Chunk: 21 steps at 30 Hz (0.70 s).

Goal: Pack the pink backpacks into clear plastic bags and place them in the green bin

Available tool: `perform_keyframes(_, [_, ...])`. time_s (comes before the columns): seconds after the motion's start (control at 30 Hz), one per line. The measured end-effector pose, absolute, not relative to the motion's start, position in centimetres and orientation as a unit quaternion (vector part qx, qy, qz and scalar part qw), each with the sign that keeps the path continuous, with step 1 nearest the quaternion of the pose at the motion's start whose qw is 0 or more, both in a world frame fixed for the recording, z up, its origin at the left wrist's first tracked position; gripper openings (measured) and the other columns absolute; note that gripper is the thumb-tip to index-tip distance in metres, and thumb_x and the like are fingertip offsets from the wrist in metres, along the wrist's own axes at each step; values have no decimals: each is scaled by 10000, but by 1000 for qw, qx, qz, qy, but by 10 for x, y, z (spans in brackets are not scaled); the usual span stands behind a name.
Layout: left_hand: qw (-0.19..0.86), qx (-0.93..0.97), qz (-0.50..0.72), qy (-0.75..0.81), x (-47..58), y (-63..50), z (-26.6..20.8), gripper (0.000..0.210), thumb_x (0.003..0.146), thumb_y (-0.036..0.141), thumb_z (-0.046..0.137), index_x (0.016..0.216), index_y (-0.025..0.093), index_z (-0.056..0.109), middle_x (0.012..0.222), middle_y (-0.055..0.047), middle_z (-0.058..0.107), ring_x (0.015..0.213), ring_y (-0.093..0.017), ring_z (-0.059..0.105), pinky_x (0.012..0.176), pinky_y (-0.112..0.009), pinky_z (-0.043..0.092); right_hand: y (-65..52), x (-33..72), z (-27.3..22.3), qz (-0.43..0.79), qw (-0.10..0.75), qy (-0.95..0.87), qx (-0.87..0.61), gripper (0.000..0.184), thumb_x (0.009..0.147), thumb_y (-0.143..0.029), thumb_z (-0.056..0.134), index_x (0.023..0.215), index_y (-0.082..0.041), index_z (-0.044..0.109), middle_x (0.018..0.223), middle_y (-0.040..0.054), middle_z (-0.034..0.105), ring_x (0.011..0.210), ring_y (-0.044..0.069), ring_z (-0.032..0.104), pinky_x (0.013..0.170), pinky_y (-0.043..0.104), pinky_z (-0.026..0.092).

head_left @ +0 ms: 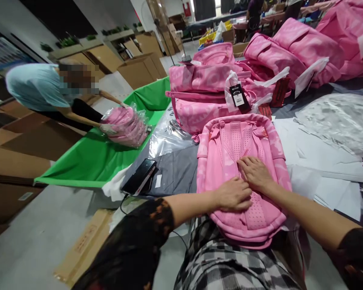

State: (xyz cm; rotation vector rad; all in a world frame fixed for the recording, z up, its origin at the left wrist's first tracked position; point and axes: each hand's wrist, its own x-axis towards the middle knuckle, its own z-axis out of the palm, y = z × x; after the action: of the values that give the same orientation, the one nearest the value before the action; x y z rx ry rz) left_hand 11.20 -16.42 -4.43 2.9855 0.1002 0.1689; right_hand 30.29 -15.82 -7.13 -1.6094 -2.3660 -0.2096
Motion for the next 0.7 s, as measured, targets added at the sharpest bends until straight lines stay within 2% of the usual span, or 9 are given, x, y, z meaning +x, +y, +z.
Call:
perform_keyframes(0.07, [51,997,58,29,113,-155,-62,272,1016,339,468,916,169,654,862,-76,659,828,-221,567,876,-401,422,-157,304,-65,-63,191,-797,-569,306,1001,-178,420,1166,-158,677,1143,137,711,1029,263,580,916,388,424])
perform_keyframes(0.13, [42,994,92,44,113,-145,-77,243,996,309,470,939,174,664,920,-89,676,893,-234,573,935,-421,415,-166,300,-52,-64,257,-791,-551,305,1001,-145,391,1145,-152,659,1102,140,704,1008,251,578,886,376,430])
perform_keyframes(0.2, [39,980,160,115,112,-141,-88,225,971,310,503,1006,167,672,1016,-115,685,988,-256,576,989,-448,412,-187,289,-36,-57,291,-834,-465,285,1005,-134,385,1118,-157,645,1030,126,694,962,233,571,855,372,420])
perform_keyframes(0.3, [49,925,277,257,113,-142,-94,266,971,264,499,1140,122,649,1153,-162,660,1138,-280,552,1047,-468,422,-226,266,-27,14,210,-951,-227,175,1015,-256,464,1032,-197,628,885,63,655,813,198,526,738,355,377])
perform_keyframes(0.37, [61,904,311,287,116,-143,-94,286,996,234,458,1189,110,629,1191,-168,646,1175,-276,540,1060,-463,439,-241,253,-38,58,134,-976,-163,169,1001,-309,490,939,-206,608,808,38,622,725,180,482,663,344,334])
perform_keyframes(0.47, [76,911,288,287,123,-141,-90,294,1018,241,443,1214,120,626,1209,-162,640,1166,-272,553,1060,-458,466,-239,249,-62,67,102,-974,-192,151,966,-256,488,873,-197,592,769,35,611,681,168,456,634,333,301])
perform_keyframes(0.6, [119,931,183,292,125,-141,-77,316,1023,252,469,1256,105,623,1273,-179,631,1223,-280,564,1115,-455,450,-212,271,-59,-17,176,-966,-190,210,968,-214,459,801,-205,586,684,12,562,650,166,424,632,326,285])
perform_keyframes(0.67, [155,944,131,262,120,-148,-69,444,1016,339,521,1379,87,561,1412,-212,573,1355,-314,508,1188,-495,380,-193,289,-43,-87,212,-943,-241,241,984,-200,449,788,-206,590,679,13,551,652,167,423,638,319,289])
perform_keyframes(0.7, [176,947,111,245,116,-152,-65,581,1003,435,553,1467,90,493,1505,-232,504,1437,-348,441,1220,-533,330,-182,298,-35,-121,217,-923,-293,231,988,-200,452,818,-201,608,709,26,570,675,172,442,647,316,299])
